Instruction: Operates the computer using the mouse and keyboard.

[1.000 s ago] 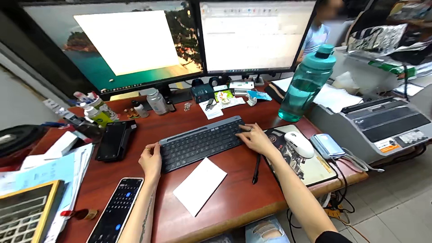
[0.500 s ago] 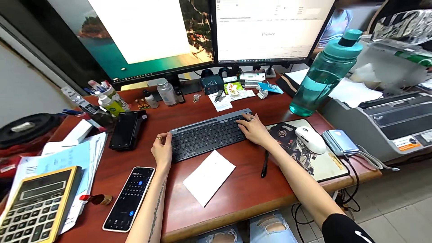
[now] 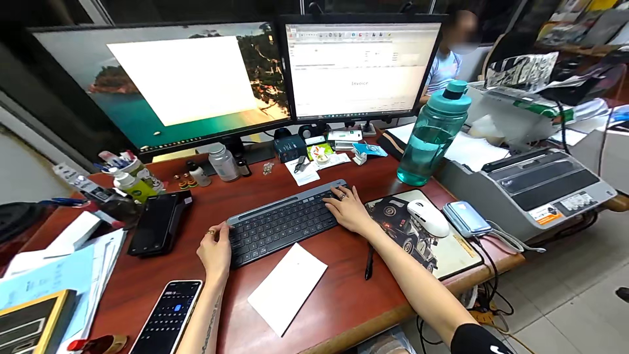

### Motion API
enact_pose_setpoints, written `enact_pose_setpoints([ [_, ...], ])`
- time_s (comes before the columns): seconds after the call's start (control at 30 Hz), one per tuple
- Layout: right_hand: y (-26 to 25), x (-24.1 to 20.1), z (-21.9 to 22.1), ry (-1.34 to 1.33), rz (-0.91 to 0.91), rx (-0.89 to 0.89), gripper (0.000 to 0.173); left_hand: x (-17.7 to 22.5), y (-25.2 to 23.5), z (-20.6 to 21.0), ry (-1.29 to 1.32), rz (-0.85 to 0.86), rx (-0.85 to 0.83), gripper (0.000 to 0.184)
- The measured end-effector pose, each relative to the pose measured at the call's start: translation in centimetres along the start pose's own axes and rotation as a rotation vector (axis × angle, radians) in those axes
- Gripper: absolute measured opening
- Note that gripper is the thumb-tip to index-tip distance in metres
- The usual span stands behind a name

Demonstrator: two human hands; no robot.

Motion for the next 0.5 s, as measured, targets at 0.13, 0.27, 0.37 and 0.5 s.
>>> enact_pose_setpoints([
  [0.13, 0.1, -0.1, 0.0, 0.002, 0.009, -0.005, 0.044, -0.1, 0.0, -0.2, 0.006, -0.026, 0.014, 0.034],
  [0.27, 0.3, -0.1, 0.0, -0.01, 0.02, -0.031, 0.042, -0.7, -0.2, -0.2, 0.026, -0.032, 0.033, 0.034],
  [0.37, 0.7, 0.1, -1.4, -0.02, 0.012, 0.062, 0.041, -0.9, -0.2, -0.2, 0.054, -0.033, 0.036, 0.033],
  [0.5, 2.9, 2.4, -6.3, -0.021, 0.04, 0.224, 0.043, -1.0, -0.1, -0.3, 0.112, -0.071, 0.029, 0.032],
])
Point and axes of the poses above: each hand's wrist, its own y-axis away from the middle knuckle, its own z-axis out of the palm, x = y × z, the point moved 4 cm from there along -y, towards the middle knuckle, and after that the axes turned 1 degree about y, right-handed, at the moved point
